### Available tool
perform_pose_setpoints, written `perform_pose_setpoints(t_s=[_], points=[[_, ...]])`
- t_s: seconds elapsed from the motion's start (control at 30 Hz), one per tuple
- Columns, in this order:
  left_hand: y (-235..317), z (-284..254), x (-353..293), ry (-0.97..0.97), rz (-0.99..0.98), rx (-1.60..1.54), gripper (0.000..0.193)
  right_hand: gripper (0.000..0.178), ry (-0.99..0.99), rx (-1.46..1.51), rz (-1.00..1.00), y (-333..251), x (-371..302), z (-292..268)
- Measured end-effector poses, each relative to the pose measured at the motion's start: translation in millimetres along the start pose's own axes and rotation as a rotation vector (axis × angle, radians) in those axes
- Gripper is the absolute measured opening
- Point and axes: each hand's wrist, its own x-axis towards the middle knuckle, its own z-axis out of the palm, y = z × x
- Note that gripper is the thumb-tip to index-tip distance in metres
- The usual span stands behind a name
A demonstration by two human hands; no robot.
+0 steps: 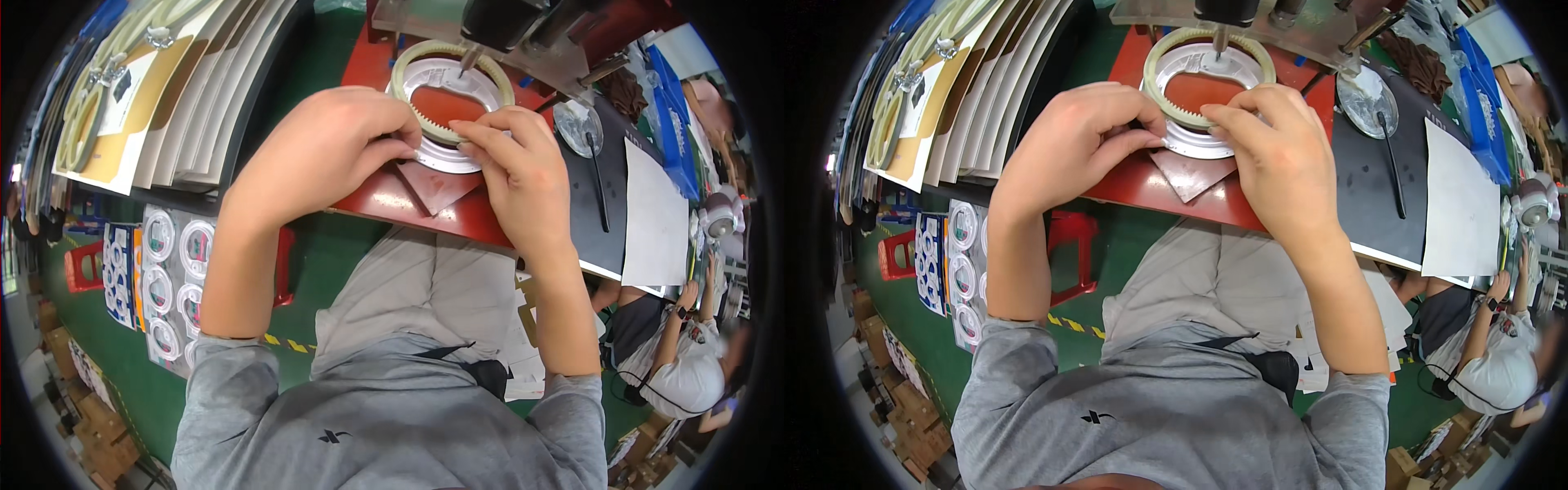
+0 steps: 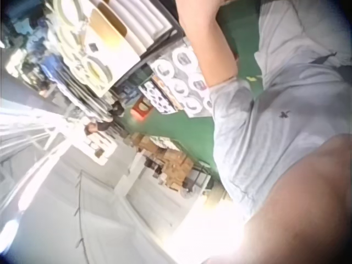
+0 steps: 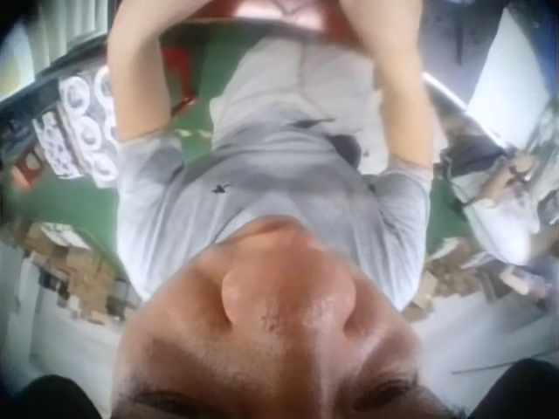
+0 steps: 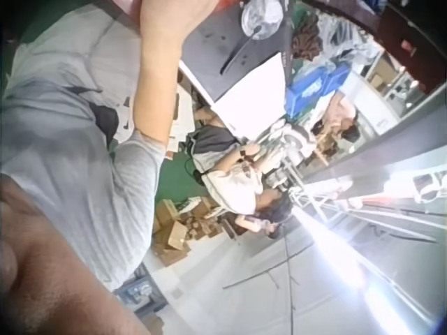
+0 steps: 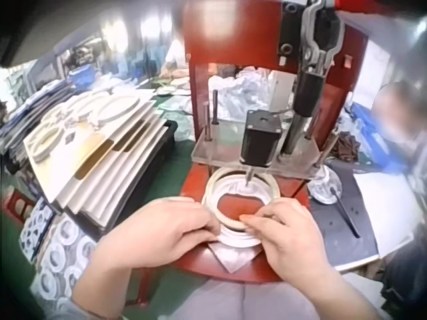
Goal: Apply adhesive to a ring-shaped component and use a pressing machine for assembly.
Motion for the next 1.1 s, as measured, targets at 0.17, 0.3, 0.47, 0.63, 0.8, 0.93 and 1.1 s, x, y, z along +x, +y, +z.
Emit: perform_pose_setpoints(t_s=[0.17,0.3,0.47,0.63,0.8,0.93,1.1], points=[[-7,-4,5,-0.037,0.010,0.012,0.011,0.023,-0.023,0.015,-0.001,-1,4,-3],[-11,2,2,-0.035,0.059,0.006,0.010,0.020,-0.058,-0.002,0.019,-4,4,-7],[3,12,-20,0.191,0.125,0.231,0.019,0.020,-0.079,-0.010,0.014,0,5,-7],[9,33,-38,0.313,0.029,0.186,0.027,0.022,-0.098,-0.032,-0.043,0,8,-9],[5,32,-34,0.302,-0.016,0.054,0.032,0.024,-0.087,-0.072,-0.077,-2,6,-11],[3,40,-41,0.327,0.016,0.100,0.034,0.025,-0.060,-0.099,-0.068,-13,1,-9],[9,44,-49,0.350,-0.040,0.125,0.037,0.021,-0.043,-0.086,0.001,-27,-4,-2]])
